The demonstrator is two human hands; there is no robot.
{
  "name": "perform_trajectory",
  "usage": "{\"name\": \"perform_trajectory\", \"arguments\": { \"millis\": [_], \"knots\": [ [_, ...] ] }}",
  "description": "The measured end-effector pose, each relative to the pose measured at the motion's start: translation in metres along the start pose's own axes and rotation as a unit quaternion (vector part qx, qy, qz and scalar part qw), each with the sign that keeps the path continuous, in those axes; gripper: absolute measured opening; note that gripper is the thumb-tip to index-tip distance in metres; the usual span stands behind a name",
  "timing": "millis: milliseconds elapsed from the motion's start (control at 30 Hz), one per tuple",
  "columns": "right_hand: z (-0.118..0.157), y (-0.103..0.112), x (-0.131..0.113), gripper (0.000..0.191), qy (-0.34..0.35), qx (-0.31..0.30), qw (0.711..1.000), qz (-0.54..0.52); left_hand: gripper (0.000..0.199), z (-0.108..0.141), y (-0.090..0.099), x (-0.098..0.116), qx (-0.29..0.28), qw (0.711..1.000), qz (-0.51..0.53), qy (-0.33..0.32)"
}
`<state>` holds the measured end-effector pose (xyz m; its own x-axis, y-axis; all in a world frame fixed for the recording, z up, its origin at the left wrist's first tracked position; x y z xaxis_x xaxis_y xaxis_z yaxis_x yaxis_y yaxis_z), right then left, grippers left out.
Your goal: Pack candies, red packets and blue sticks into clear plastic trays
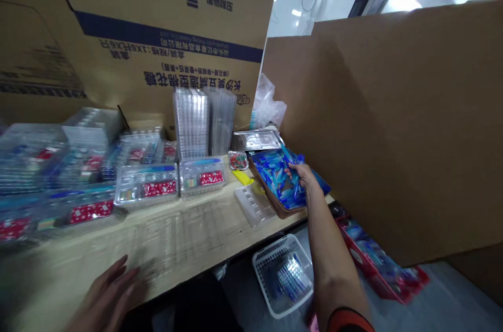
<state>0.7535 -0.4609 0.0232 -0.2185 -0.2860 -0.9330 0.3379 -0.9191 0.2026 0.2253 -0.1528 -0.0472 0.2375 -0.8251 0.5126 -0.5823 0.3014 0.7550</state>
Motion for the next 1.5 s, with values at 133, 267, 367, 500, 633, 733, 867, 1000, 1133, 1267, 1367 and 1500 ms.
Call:
{"name": "perform_trajectory", "arguments": {
  "millis": [133,267,367,500,633,733,867,1000,1133,1267,1367,1500],
  "knots": [
    [0.042,-0.034,-0.023,0.026,0.054,-0.107,0.992,-0.048,0.029,-0.039,-0.001,0.052,-0.036,0.989,0.140,-0.010],
    [0.122,-0.120,-0.014,0.043,0.059,-0.279,0.958,-0.022,0.037,-0.071,-0.020,0.111,-0.126,0.904,0.383,0.141],
    [0.186,-0.189,0.009,0.046,0.065,-0.385,0.919,0.054,0.049,-0.087,-0.035,0.129,-0.046,0.821,0.528,0.213],
    [0.240,-0.255,0.039,0.049,0.075,-0.445,0.875,0.175,0.035,-0.089,-0.037,0.109,0.041,0.795,0.546,0.261],
    [0.251,-0.283,0.048,0.050,0.066,-0.450,0.874,0.171,0.033,-0.081,0.023,0.060,0.116,0.855,0.433,0.260],
    [0.240,-0.282,0.047,0.062,0.034,-0.417,0.903,0.100,0.028,-0.076,0.071,0.019,0.075,0.943,0.193,0.261],
    [0.226,-0.279,0.046,0.073,0.011,-0.379,0.925,0.029,0.037,-0.065,0.082,-0.014,-0.052,0.951,-0.060,0.298],
    [0.213,-0.280,0.043,0.067,0.033,-0.353,0.935,-0.001,0.039,-0.059,0.058,-0.010,-0.112,0.936,-0.124,0.311],
    [0.199,-0.281,0.050,0.058,-0.016,-0.335,0.941,-0.035,0.032,-0.065,0.030,0.004,-0.144,0.936,-0.138,0.290],
    [0.185,-0.278,0.052,0.049,-0.065,-0.306,0.946,-0.091,0.029,-0.066,0.015,0.003,-0.193,0.917,-0.162,0.310],
    [0.183,-0.278,0.044,0.049,-0.060,-0.303,0.941,-0.138,0.028,-0.068,0.019,0.012,-0.157,0.931,-0.151,0.294],
    [0.197,-0.292,0.036,0.047,-0.049,-0.311,0.921,-0.229,0.031,-0.070,0.001,0.060,-0.111,0.970,0.116,0.183]
  ]
}}
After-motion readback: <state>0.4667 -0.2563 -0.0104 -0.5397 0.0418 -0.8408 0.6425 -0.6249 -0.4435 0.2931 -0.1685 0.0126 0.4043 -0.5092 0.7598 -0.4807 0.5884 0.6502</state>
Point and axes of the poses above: each hand's wrist, its own z-axis away from the middle knuckle, its own y-axis out of the back of the hand, x = y × z, the point moved 7 cm from there along -z, towards the middle knuckle, and after that the axes turned 4 degrees about -x, right-handed, at the moved point
